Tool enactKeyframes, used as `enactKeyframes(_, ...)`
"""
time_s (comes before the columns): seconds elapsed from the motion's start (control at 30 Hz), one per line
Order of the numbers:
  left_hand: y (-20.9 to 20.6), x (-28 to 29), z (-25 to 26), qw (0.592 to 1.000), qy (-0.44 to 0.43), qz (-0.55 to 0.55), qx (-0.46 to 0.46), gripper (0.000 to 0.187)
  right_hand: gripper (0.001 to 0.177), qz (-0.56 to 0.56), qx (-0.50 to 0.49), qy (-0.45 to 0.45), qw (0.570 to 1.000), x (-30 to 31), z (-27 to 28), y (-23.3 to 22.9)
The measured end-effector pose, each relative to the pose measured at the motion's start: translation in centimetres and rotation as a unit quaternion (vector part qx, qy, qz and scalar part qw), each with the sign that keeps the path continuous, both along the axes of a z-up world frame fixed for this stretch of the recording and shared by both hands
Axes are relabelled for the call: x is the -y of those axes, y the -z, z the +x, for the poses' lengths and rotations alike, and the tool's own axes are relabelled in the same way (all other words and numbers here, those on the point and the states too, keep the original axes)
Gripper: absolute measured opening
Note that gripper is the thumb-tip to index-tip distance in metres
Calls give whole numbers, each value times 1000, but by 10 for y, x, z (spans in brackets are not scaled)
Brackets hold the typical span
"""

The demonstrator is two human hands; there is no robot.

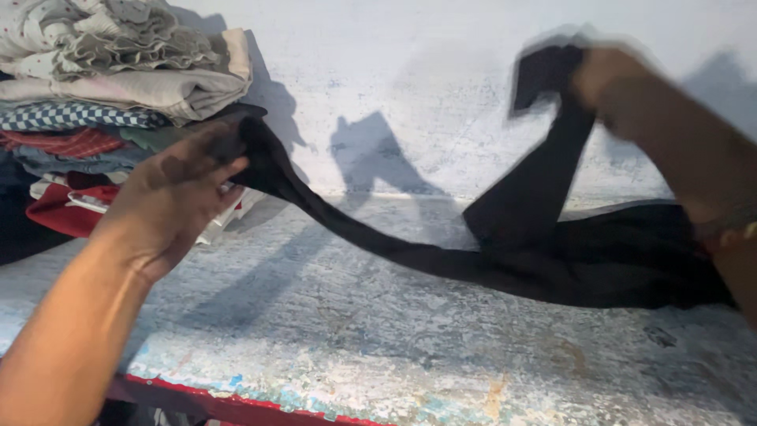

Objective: The person folds a white t-shirt and a black long-sleeved shirt by hand on a red shelf, smoothing and aligning each piece before stacking them with other folded clothes.

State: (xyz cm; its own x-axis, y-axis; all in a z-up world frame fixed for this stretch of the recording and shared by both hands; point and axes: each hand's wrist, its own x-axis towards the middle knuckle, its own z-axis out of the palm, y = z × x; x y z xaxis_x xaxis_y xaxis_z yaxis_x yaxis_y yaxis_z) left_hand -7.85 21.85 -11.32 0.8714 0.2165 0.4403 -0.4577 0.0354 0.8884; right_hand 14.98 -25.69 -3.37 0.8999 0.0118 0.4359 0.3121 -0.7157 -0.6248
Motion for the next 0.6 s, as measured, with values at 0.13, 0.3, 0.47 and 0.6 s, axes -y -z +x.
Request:
enactKeyframes(0.13,15,-15,6,983,-83,153,60,48,47,-377,-206,-139,892,-24,-44,54)
enactKeyframes(0.3,22,-26,13,933,-199,251,162,25,54,-384,-271,-172,866,-18,-59,98)
enactKeyframes(0.47,-3,-19,10,992,-73,-17,101,11,50,-269,-341,-158,887,16,-31,112)
enactKeyframes(0.6,-24,-27,17,985,-63,-86,134,15,60,-196,-275,-57,939,52,-15,91)
